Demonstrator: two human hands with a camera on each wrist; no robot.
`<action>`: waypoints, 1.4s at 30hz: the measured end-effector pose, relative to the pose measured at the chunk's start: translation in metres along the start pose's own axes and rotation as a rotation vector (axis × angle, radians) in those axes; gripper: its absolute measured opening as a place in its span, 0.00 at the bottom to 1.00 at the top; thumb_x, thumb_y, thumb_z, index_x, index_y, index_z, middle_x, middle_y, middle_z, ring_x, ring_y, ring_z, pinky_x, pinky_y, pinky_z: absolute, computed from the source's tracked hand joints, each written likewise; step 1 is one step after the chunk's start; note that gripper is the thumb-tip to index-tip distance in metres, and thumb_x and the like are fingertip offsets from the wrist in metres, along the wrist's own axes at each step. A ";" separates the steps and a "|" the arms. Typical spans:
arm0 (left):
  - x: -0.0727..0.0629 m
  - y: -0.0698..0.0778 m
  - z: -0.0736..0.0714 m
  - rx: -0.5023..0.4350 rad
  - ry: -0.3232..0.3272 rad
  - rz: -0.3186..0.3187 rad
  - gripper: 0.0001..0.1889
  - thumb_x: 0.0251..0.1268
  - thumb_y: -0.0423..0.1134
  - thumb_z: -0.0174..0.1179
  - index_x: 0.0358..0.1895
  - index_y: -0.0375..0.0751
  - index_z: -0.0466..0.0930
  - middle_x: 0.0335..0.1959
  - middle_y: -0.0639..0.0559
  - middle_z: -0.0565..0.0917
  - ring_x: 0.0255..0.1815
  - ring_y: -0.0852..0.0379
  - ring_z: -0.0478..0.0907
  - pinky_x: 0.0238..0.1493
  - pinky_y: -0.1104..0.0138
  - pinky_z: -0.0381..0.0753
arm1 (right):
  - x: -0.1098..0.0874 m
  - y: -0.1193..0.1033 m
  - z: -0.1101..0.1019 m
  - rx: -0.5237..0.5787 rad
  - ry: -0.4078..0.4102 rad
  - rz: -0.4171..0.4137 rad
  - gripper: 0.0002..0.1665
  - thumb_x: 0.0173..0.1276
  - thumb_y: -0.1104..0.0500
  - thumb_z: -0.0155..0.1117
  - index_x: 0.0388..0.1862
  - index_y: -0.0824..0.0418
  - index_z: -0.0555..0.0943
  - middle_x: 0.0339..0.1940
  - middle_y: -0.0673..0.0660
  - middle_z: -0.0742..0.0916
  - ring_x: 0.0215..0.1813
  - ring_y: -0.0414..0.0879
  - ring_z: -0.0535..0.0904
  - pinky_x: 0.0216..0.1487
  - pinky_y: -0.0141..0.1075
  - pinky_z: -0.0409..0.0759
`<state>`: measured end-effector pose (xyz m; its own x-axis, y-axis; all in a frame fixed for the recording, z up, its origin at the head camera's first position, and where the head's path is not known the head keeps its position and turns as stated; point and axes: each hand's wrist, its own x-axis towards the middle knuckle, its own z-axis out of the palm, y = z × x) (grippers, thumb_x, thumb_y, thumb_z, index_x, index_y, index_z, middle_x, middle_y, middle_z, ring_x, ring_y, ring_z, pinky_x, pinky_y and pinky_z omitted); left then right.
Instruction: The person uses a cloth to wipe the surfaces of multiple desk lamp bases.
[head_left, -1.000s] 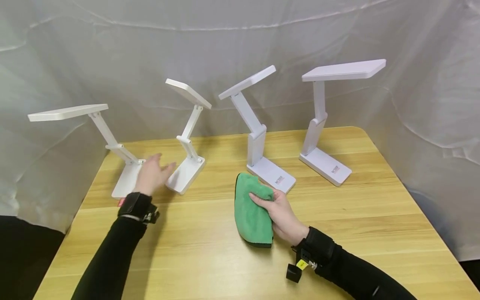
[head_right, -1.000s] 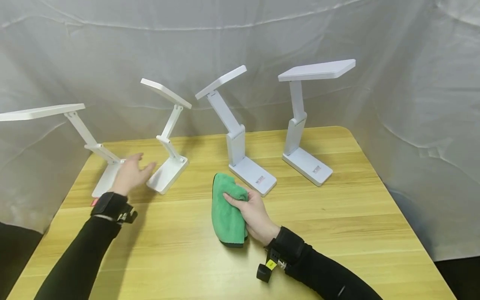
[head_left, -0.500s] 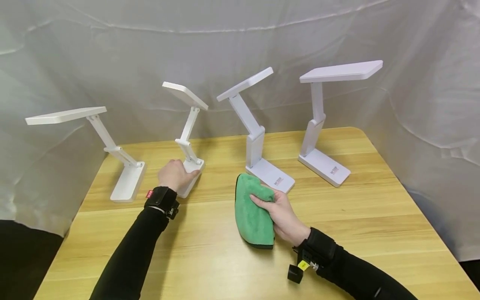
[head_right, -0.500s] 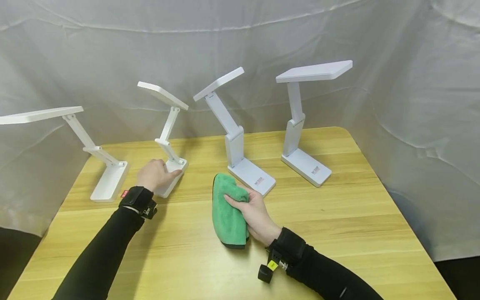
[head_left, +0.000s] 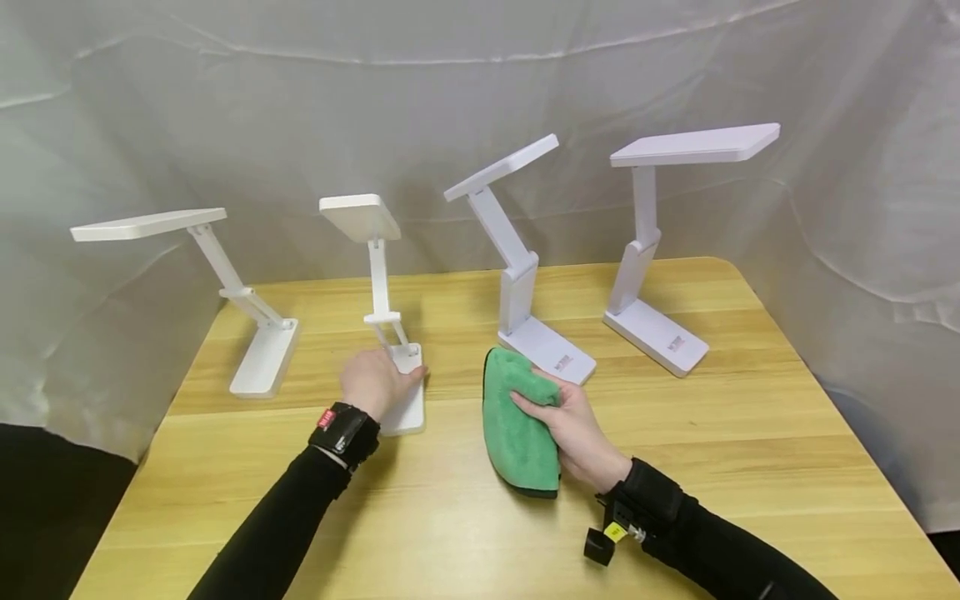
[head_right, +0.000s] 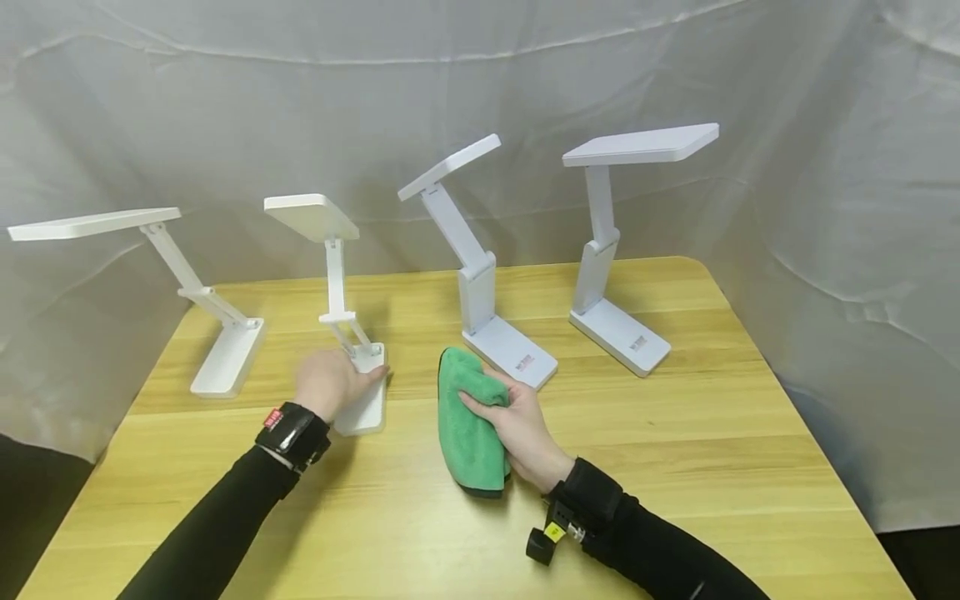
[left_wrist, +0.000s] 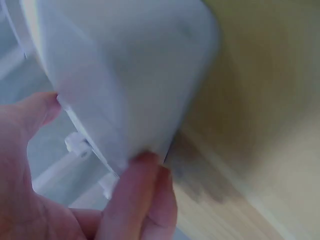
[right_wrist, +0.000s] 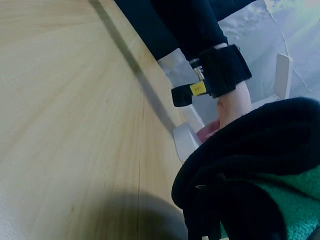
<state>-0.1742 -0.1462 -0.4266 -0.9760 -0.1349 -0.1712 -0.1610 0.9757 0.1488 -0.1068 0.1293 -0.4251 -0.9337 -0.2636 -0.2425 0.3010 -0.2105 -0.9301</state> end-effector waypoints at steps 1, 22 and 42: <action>-0.003 0.003 0.002 -0.007 0.008 0.009 0.37 0.61 0.74 0.55 0.29 0.36 0.77 0.22 0.44 0.80 0.20 0.52 0.78 0.16 0.67 0.73 | 0.000 0.000 -0.001 -0.007 0.000 -0.001 0.31 0.71 0.63 0.65 0.72 0.61 0.72 0.70 0.55 0.79 0.62 0.42 0.81 0.61 0.38 0.83; 0.032 -0.036 -0.002 -0.538 -0.033 0.539 0.16 0.70 0.41 0.63 0.56 0.37 0.83 0.55 0.37 0.86 0.50 0.42 0.86 0.51 0.53 0.86 | 0.000 -0.003 -0.002 -0.349 -0.046 -0.296 0.29 0.65 0.68 0.69 0.67 0.64 0.77 0.66 0.63 0.83 0.63 0.42 0.82 0.61 0.32 0.82; -0.016 -0.025 0.009 -0.294 -0.126 0.695 0.31 0.51 0.44 0.77 0.61 0.44 0.77 0.52 0.46 0.87 0.54 0.46 0.84 0.59 0.51 0.83 | 0.025 0.011 0.044 -1.559 -0.495 -0.613 0.37 0.60 0.71 0.64 0.71 0.65 0.73 0.72 0.62 0.78 0.74 0.54 0.74 0.75 0.44 0.72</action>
<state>-0.1528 -0.1673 -0.4364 -0.8458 0.5311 -0.0501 0.4344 0.7402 0.5133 -0.1181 0.0789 -0.4286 -0.5993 -0.7996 0.0390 -0.7723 0.5647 -0.2909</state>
